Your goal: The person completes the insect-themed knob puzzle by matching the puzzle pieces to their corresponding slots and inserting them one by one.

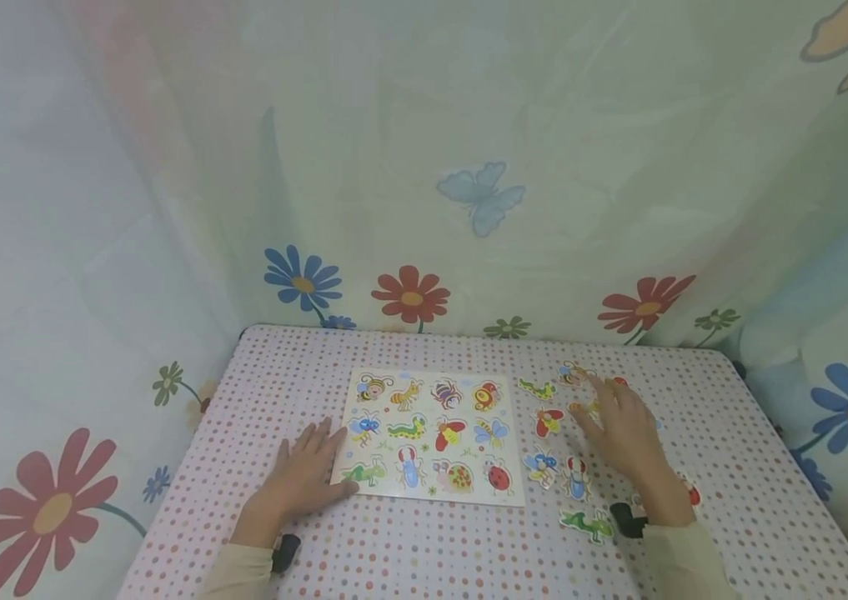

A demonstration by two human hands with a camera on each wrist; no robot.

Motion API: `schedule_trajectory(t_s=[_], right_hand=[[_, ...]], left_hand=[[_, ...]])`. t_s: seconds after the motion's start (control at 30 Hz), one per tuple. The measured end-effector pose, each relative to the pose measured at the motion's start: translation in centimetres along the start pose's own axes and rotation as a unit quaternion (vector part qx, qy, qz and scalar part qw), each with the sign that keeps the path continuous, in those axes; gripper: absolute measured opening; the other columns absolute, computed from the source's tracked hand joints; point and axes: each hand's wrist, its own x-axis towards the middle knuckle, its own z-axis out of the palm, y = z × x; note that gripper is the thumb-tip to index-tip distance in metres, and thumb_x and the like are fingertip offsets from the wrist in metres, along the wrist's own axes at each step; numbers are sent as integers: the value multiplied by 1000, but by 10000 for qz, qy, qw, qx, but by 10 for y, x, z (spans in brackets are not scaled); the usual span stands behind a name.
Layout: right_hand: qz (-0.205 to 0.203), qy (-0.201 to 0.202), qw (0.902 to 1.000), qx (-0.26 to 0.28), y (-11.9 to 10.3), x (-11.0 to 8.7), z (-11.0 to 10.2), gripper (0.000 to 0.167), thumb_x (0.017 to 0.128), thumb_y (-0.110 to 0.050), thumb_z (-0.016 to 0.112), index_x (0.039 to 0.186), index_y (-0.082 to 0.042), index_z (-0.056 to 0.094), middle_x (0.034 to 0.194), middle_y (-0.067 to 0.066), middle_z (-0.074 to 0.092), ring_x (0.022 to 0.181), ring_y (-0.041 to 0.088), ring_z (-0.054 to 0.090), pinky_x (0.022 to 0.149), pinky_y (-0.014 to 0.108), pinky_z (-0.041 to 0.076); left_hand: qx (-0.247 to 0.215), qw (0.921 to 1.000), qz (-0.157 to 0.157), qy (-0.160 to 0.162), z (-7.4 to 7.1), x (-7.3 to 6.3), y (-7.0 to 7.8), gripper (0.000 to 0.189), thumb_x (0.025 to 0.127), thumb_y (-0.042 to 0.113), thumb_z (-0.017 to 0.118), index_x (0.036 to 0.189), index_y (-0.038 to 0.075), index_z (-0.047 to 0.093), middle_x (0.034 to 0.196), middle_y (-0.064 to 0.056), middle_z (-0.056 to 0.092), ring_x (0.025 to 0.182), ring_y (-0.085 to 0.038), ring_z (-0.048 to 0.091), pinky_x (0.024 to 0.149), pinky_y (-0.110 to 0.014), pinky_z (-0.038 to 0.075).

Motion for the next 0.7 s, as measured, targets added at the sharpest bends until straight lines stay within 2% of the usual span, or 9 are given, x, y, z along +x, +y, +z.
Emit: schedule_trajectory(t_s=[0.17,0.3,0.43,0.7], right_hand=[[168,-46,9996,220,8,9,4,62,96,-22,69,141,11,42,132,40,45,119,60,42,92,74,38],[547,-248,9968,533,15,21,7,57,100,-22,62,142,11,41,132,41,42,120,60,40,94,74,37],[819,-246,9938,717,22,35,10,55,102,-22,60,142,11,41,124,39,48,115,57,44,91,71,40],[1250,-19,9853,1168,34,57,19,45,103,-20,55,135,10,49,113,35,55,96,48,56,74,58,50]], left_hand=[[-15,10000,6,-55,-1,0,0,94,84,63,69,157,15,34,164,-16,21,149,-41,16,113,-71,9],[-28,10000,16,-63,-1,-1,-1,94,84,63,69,157,15,35,164,-16,21,148,-42,17,113,-72,9],[-30,10000,35,-34,0,0,-2,94,84,64,69,157,15,34,164,-16,21,149,-41,16,113,-72,8],[-65,10000,31,-20,2,-1,-2,95,84,65,67,158,16,33,164,-15,20,149,-40,15,113,-71,6]])
